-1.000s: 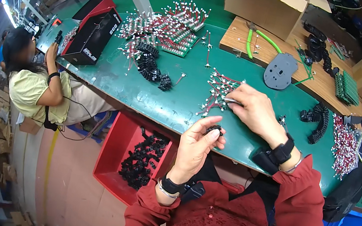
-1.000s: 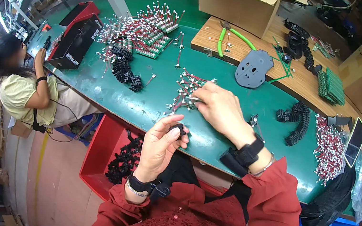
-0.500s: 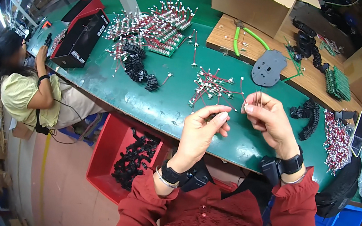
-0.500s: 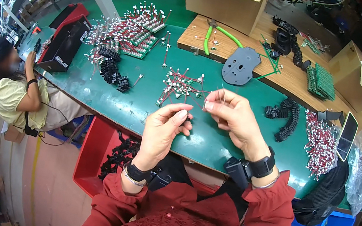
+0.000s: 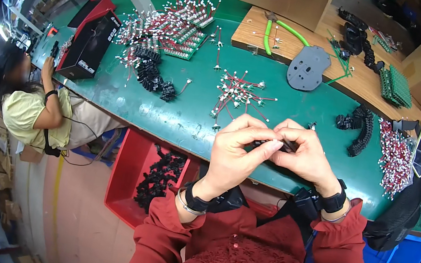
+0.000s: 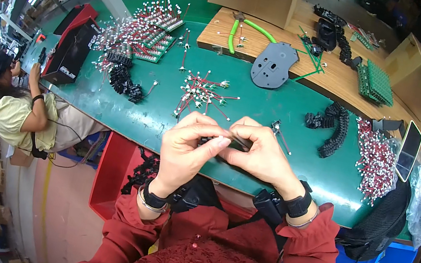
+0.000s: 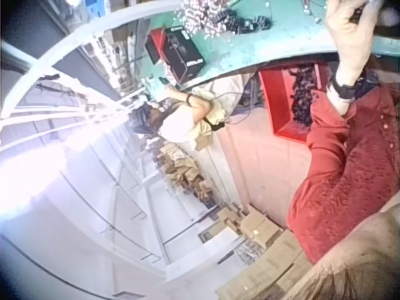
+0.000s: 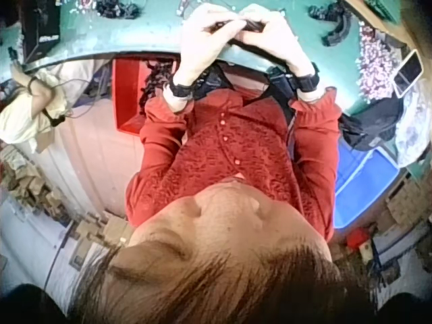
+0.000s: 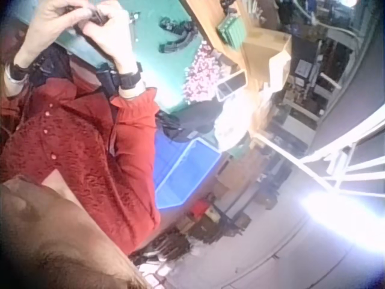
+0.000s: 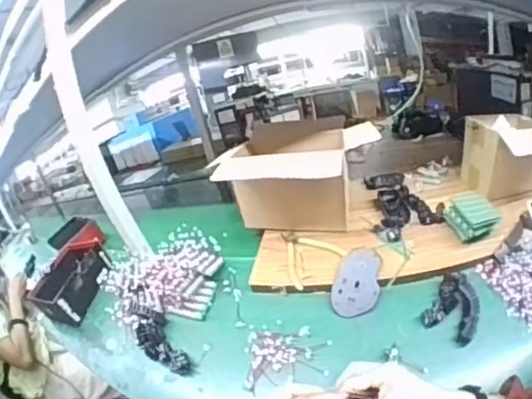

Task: The person assembles small electronic components by inserting red and white wires into black plastic housings. They repeatedly pick up a housing, insert wires, and place the assembled unit on the table. The person also handles a gray plastic part, inserting small black pieces into it.

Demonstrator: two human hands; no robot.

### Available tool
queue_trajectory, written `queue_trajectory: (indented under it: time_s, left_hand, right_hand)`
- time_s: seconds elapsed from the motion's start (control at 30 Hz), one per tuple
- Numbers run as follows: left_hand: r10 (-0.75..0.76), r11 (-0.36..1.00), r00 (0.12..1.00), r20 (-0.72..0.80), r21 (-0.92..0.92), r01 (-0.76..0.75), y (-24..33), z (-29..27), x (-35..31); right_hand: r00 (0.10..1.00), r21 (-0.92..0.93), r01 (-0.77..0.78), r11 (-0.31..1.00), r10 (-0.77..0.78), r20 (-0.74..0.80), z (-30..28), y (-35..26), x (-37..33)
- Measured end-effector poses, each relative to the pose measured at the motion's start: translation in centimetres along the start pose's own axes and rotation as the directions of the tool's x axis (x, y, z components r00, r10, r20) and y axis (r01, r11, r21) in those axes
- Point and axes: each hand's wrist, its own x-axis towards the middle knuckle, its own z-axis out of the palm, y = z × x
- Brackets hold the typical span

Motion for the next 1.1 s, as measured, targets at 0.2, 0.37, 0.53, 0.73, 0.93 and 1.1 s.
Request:
queue_trajectory:
  time_s: [0.2, 0.37, 0.53, 0.73, 0.93, 1.1]
  left_hand:
    - [-0.275, 0.911, 0.961, -0.042, -0.330, 0.246, 0.3, -0.3, -0.5]
    - [-0.389, 0.721, 0.911, 0.137, -0.570, 0.394, -0.7, 0.2, -1.6]
    - [-0.354, 0.570, 0.915, 0.196, -0.730, 0.377, -1.7, 0.9, -1.5]
    - [-0.325, 0.428, 0.904, 0.276, -0.810, 0.401, -3.1, 1.0, -1.6]
    - [-0.263, 0.306, 0.904, 0.337, -0.859, 0.410, -3.8, 0.6, -1.8]
    - [-0.271, 0.265, 0.886, 0.377, -0.856, 0.445, -3.9, 0.5, -1.6]
  right_hand:
    - [0.984, 0.413, 0.015, 0.910, 0.061, -0.170, -0.7, 0.1, -0.3]
    - [0.973, 0.501, -0.089, 0.861, 0.183, -0.141, -1.2, -0.5, -0.3]
    - [0.979, 0.525, -0.012, 0.851, 0.117, -0.167, -1.2, -0.6, -0.4]
    - [0.972, 0.343, 0.112, 0.933, -0.030, -0.234, -1.2, -0.1, -0.6]
    - [0.955, 0.252, 0.224, 0.942, -0.161, -0.247, -0.5, -0.9, -0.6]
    - [0.960, 0.140, 0.213, 0.967, -0.181, -0.212, -0.7, -0.8, -0.7]
